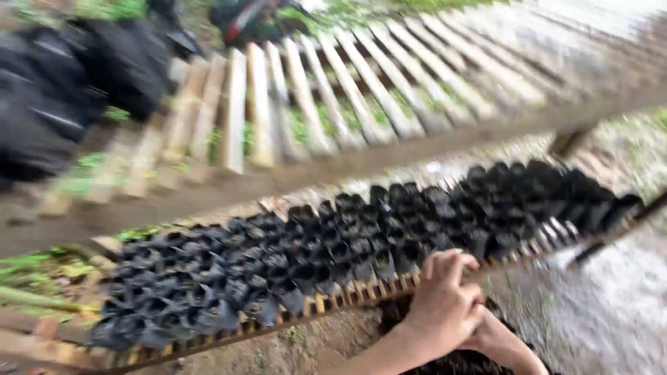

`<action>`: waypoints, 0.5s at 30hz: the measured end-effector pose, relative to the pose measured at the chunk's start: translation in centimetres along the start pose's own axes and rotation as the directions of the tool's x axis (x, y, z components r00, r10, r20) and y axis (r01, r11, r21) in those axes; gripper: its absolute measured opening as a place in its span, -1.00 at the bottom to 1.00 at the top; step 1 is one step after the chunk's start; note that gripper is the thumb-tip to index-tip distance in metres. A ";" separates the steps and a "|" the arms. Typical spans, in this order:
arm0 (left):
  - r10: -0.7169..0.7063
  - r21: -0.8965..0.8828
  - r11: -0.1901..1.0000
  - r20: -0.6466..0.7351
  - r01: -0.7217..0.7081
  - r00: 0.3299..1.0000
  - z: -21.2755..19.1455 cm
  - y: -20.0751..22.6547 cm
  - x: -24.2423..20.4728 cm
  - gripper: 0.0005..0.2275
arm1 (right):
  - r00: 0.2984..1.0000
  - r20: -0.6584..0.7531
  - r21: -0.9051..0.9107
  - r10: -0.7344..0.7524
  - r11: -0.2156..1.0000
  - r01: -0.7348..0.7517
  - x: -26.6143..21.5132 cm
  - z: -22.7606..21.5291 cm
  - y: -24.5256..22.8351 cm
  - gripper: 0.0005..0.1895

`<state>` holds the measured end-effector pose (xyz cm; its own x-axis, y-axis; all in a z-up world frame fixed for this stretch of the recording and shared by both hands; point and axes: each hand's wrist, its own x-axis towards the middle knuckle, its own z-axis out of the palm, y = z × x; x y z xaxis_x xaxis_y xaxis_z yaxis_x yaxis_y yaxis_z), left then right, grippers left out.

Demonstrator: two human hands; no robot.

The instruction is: Picking up soil-filled polybags from the ground and arranging them neatly on a bamboo rack.

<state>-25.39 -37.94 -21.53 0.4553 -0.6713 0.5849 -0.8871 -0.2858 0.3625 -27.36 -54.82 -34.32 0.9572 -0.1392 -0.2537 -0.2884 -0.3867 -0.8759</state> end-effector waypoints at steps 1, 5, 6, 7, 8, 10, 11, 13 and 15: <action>0.002 -0.007 1.000 0.038 -0.002 0.999 -2.9 1.6 1.6 -0.88 | 0.998 -0.011 -0.012 -0.057 0.998 0.057 0.3 -0.9 -3.2 -0.46; -0.004 -0.032 0.999 -0.058 0.002 0.998 -16.9 7.2 7.9 -0.85 | 0.990 -0.035 -0.076 -0.140 0.988 0.137 -3.6 -5.1 -12.9 -0.45; -0.021 -0.011 1.000 -0.061 0.020 0.998 -20.0 7.4 9.2 -0.86 | 0.978 -0.055 -0.090 -0.200 0.977 0.194 -3.5 -5.3 -15.8 -0.45; -0.038 0.010 0.999 -0.065 0.039 0.997 -23.1 7.5 10.4 -0.86 | 0.963 -0.074 -0.104 -0.259 0.962 0.251 -3.3 -5.3 -18.6 -0.44; -0.046 0.023 0.999 -0.083 0.048 0.995 -26.0 7.6 11.4 -0.86 | 0.960 -0.059 -0.112 -0.275 0.957 0.268 -2.6 -4.9 -22.6 -0.44; -0.075 0.195 0.974 -0.198 0.114 0.977 -31.7 7.5 12.1 -0.92 | 0.918 -0.087 -0.130 -0.386 0.918 0.374 -1.4 -2.7 -29.9 -0.43; -0.095 0.207 0.968 -0.210 0.140 0.973 -35.1 7.6 12.2 -0.92 | 0.917 -0.058 -0.128 -0.395 0.914 0.386 -0.8 -1.0 -33.5 -0.43; -0.261 0.307 0.902 -0.174 0.304 0.949 -40.8 8.0 12.4 -0.90 | 0.870 -0.102 -0.132 -0.483 0.873 0.469 0.1 2.1 -39.5 -0.42; -0.294 0.274 0.893 -0.247 0.358 0.923 -43.4 4.7 11.9 -0.95 | 0.846 -0.125 -0.128 -0.518 0.854 0.504 0.9 5.5 -44.7 -0.41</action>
<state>-20.83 -17.59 18.60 0.7001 -0.3669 0.6126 -0.6499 -0.6829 0.3337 -13.51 -32.68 2.34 0.9564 -0.0315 0.2902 0.2328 -0.5175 -0.8234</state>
